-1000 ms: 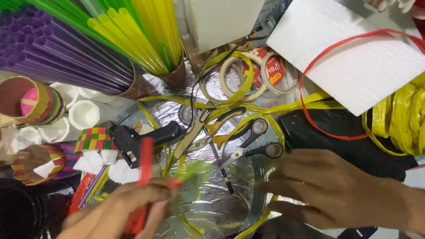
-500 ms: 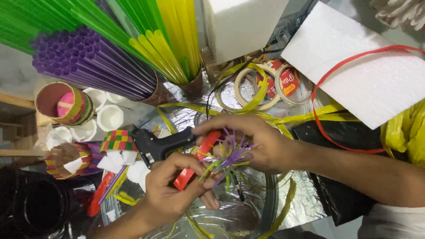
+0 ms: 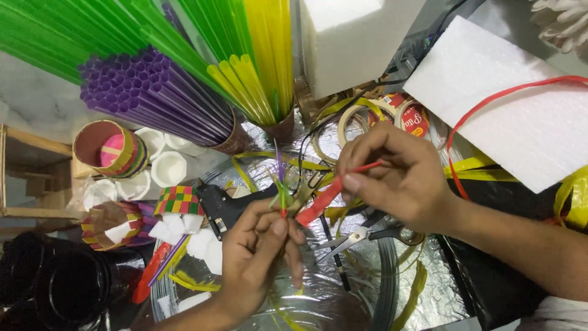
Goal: Cutting red plastic strips and assembling them with other colored strips using a hot glue gun to create a decorative object.
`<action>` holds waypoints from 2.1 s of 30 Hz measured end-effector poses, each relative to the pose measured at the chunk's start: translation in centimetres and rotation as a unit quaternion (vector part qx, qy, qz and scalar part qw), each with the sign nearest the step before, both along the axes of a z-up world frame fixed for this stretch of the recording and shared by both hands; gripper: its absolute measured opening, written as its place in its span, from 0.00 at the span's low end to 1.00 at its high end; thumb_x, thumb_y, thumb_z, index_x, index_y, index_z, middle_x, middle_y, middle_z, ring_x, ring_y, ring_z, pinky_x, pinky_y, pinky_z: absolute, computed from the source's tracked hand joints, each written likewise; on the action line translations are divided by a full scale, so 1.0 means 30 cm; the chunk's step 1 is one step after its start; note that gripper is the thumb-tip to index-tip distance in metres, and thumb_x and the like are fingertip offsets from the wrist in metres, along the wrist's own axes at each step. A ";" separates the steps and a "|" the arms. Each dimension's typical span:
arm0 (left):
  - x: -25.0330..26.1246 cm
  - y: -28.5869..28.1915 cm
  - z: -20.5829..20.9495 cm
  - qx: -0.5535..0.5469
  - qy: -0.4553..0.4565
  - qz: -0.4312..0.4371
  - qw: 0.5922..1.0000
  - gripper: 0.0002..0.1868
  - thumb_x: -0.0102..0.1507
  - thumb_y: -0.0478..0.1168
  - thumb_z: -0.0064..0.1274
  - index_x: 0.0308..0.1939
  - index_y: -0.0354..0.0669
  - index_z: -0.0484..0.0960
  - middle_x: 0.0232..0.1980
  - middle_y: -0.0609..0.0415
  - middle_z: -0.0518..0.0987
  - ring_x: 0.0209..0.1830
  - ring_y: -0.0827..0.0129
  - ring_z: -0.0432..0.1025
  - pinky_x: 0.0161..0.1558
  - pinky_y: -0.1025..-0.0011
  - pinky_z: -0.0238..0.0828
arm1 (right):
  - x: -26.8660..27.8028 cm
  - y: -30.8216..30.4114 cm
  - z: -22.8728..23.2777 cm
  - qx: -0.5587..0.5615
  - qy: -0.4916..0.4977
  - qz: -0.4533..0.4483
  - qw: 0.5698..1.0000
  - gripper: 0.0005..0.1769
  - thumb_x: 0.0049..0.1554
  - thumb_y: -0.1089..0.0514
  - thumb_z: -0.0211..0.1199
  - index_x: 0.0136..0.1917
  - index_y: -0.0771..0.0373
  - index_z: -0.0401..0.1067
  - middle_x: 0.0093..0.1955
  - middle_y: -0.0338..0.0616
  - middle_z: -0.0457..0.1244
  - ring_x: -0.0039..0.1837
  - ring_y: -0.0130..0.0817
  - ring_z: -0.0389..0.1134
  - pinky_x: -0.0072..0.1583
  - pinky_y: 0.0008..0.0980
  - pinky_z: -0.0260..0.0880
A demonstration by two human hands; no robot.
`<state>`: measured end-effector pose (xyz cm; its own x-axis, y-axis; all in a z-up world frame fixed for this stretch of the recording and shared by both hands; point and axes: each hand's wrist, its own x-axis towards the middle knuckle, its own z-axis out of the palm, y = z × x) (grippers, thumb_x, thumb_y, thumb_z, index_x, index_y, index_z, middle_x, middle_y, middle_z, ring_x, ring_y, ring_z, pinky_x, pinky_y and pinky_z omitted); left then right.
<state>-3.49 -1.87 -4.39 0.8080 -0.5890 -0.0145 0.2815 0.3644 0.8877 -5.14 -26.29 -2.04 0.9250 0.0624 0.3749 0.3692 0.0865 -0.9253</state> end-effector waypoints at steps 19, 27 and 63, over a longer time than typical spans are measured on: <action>-0.047 -0.003 -0.021 0.211 -0.054 -0.028 0.976 0.11 0.64 0.38 0.60 0.48 0.38 0.80 0.29 0.56 0.80 0.16 0.81 0.59 0.17 0.78 0.54 | -0.040 0.093 0.031 -0.179 -0.031 -0.069 0.981 0.08 0.56 0.58 0.67 0.39 0.65 0.76 0.33 0.40 0.66 0.33 0.26 0.60 0.36 0.23 0.60; 0.005 0.010 0.049 0.265 -0.224 -0.121 0.930 0.09 0.69 0.40 0.52 0.51 0.41 0.78 0.26 0.61 0.75 0.15 0.78 0.60 0.18 0.76 0.54 | -0.049 0.014 0.002 -0.082 -0.078 -0.097 0.989 0.07 0.60 0.61 0.54 0.40 0.63 0.66 0.34 0.43 0.61 0.31 0.28 0.63 0.30 0.21 0.68; 0.104 0.021 0.058 0.217 -0.469 -0.036 0.855 0.05 0.67 0.32 0.55 0.45 0.34 0.80 0.38 0.49 0.84 0.30 0.67 0.80 0.34 0.75 0.77 | -0.010 0.088 -0.117 -0.218 -0.149 -0.011 0.965 0.14 0.57 0.58 0.70 0.56 0.63 0.75 0.48 0.45 0.71 0.44 0.34 0.76 0.47 0.29 0.77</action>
